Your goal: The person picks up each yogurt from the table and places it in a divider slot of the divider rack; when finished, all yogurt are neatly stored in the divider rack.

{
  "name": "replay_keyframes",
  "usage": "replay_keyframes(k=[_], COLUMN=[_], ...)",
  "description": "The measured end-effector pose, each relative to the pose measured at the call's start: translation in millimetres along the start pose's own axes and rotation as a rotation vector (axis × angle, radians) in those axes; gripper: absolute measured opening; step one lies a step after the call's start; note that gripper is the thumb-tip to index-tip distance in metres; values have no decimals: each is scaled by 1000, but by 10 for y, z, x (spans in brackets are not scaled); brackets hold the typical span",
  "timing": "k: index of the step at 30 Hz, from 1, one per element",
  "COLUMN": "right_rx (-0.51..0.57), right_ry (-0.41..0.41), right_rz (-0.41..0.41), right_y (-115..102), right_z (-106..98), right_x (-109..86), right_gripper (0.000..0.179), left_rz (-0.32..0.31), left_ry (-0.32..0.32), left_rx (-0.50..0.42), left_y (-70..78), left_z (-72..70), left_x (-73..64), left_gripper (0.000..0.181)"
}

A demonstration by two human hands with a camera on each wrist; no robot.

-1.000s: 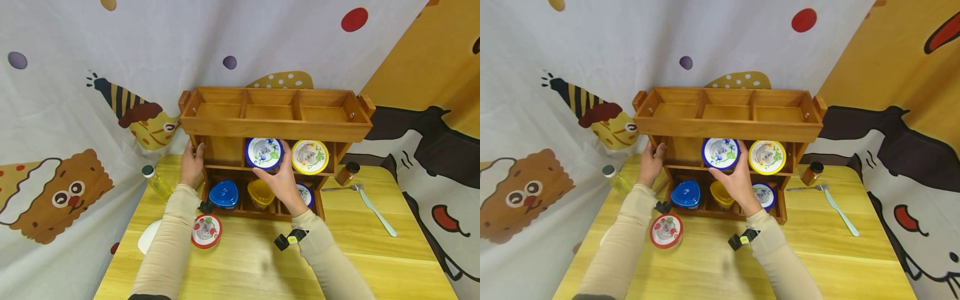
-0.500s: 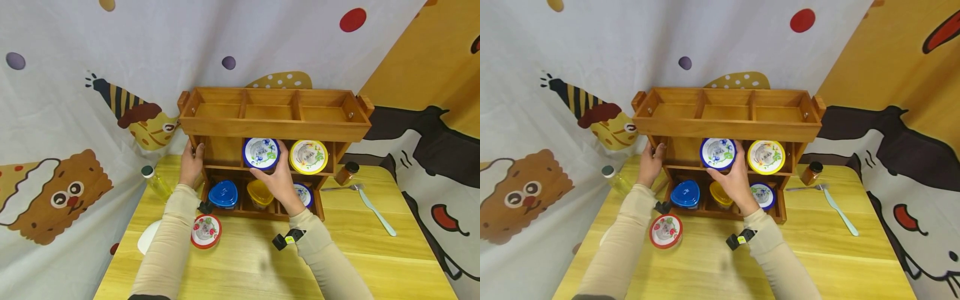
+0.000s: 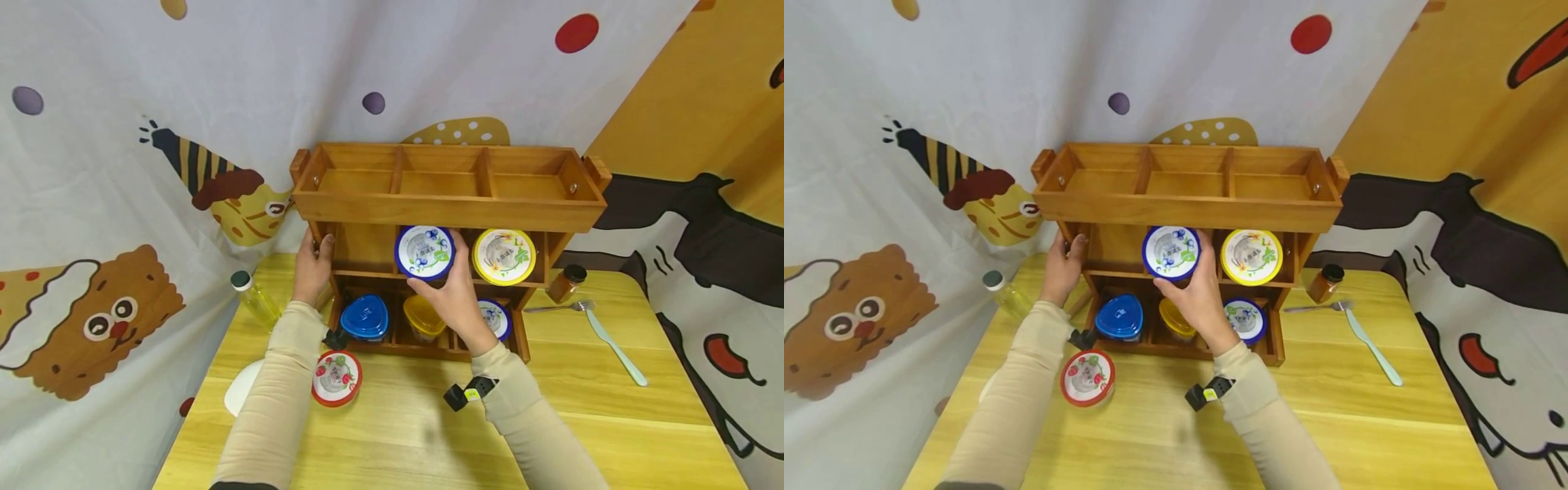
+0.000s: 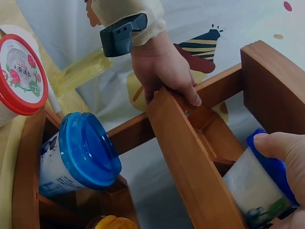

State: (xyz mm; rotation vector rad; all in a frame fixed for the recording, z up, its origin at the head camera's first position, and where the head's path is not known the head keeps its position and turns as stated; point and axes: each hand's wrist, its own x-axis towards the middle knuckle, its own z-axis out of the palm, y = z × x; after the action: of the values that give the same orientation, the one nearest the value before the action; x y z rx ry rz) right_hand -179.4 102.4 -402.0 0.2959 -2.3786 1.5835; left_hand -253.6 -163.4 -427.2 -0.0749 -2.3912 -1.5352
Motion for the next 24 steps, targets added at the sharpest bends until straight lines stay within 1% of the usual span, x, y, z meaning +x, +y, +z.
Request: replay_keyframes(k=[3, 7, 11, 15, 24], right_rx=[-41, -93, -104, -75, 59], right_ry=[19, 46, 59, 51, -9], right_rz=[-22, -82, -124, -127, -105], right_y=[-22, -59, -96, -161, -353], right_z=[1, -5, -28, -72, -164], right_x=[-17, -42, -67, -124, -342], right_gripper=[105, 104, 102, 99, 95], left_rz=[0, -4, -11, -14, -17], left_ry=[2, 0, -3, -6, -11], left_rx=[2, 7, 11, 7, -6], left_y=[8, 17, 16, 14, 12], left_z=[2, 1, -3, -7, -10], left_x=[-6, -11, -13, -14, -3], left_gripper=[42, 43, 44, 44, 44])
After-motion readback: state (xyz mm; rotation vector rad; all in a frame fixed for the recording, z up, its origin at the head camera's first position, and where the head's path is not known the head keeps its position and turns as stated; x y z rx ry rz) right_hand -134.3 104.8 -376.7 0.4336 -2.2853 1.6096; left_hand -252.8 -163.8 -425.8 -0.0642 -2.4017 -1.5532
